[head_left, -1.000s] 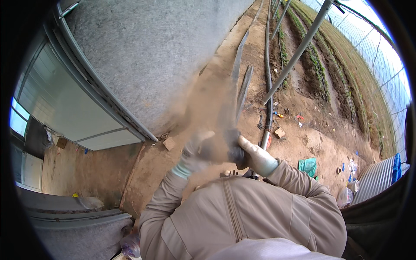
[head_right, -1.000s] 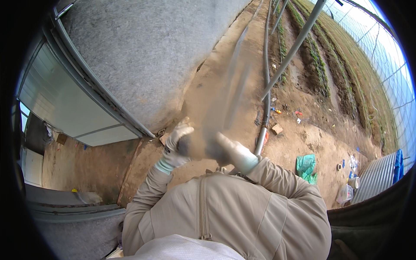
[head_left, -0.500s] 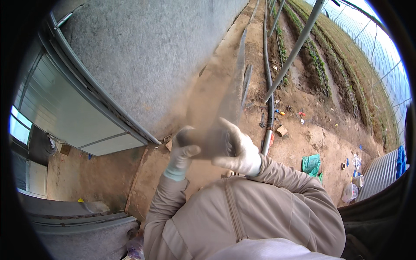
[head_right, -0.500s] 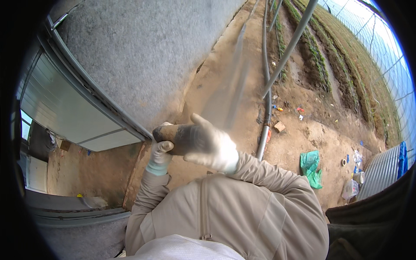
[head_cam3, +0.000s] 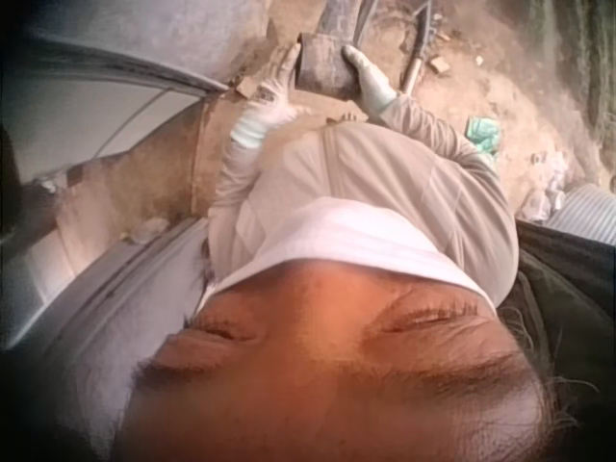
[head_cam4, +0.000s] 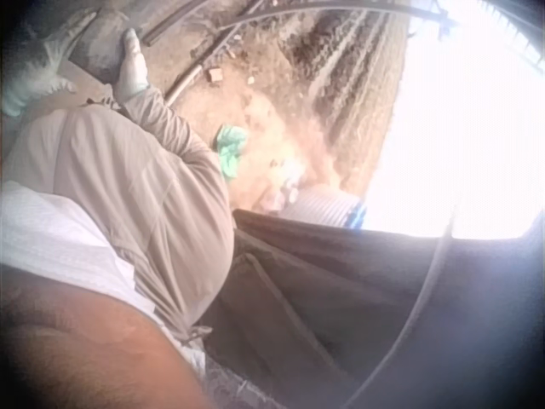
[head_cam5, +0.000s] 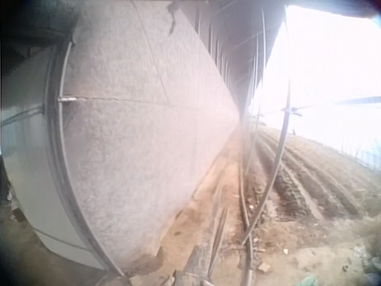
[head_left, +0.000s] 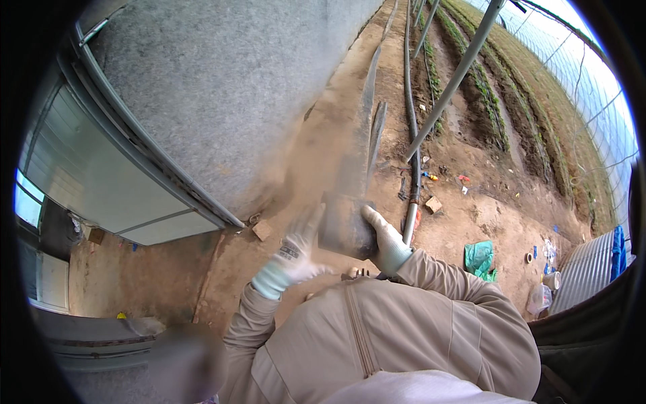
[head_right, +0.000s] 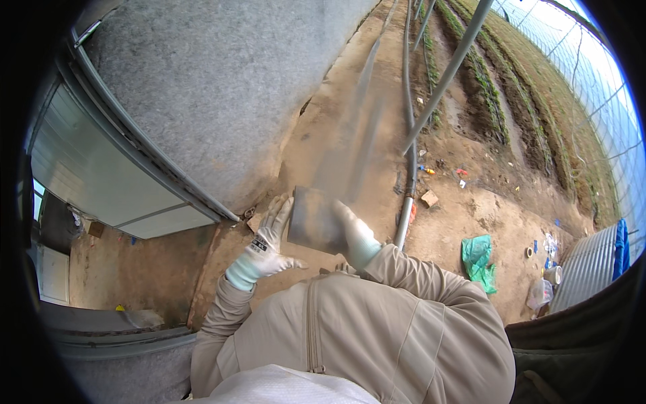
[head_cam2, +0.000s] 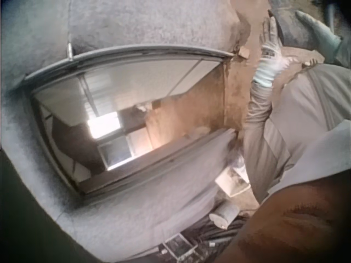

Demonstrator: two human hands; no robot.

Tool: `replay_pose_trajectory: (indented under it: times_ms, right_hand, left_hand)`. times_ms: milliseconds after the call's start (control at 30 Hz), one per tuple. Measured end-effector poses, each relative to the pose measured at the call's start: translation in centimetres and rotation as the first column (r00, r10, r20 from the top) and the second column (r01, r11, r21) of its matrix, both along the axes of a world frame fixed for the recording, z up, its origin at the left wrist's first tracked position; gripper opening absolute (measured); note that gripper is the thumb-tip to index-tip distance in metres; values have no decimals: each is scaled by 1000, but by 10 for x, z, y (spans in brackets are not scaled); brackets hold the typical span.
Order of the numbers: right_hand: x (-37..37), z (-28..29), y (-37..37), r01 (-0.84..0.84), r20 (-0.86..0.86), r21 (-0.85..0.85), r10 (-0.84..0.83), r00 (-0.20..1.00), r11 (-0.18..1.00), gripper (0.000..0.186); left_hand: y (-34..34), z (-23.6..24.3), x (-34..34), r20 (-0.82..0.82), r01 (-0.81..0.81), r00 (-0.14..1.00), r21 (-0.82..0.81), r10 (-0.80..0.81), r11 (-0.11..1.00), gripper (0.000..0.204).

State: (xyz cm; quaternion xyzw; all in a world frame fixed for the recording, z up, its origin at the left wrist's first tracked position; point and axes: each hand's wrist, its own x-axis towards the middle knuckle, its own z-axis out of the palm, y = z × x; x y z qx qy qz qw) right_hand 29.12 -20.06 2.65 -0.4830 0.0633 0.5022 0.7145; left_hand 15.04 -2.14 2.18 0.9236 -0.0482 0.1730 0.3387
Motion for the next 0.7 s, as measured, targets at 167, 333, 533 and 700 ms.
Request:
replay_pose_trajectory:
  times_ms: [167,333,533,700]
  right_hand:
    - [1,8,-9,-120,-67,42,123,990,992,52]
    - [5,15,-16,-136,-131,115,151,980,984,57]
    - [24,18,-30,-217,-114,286,258,959,933,73]
    - [38,24,-45,-339,173,267,302,938,902,75]
  left_hand:
    - [1,-13,31,200,77,978,-47,-66,996,140]
    - [6,-2,53,217,197,951,126,-221,972,108]
    - [11,-4,69,303,147,938,101,-171,984,92]
    - [5,-4,83,386,172,900,114,-203,979,88]
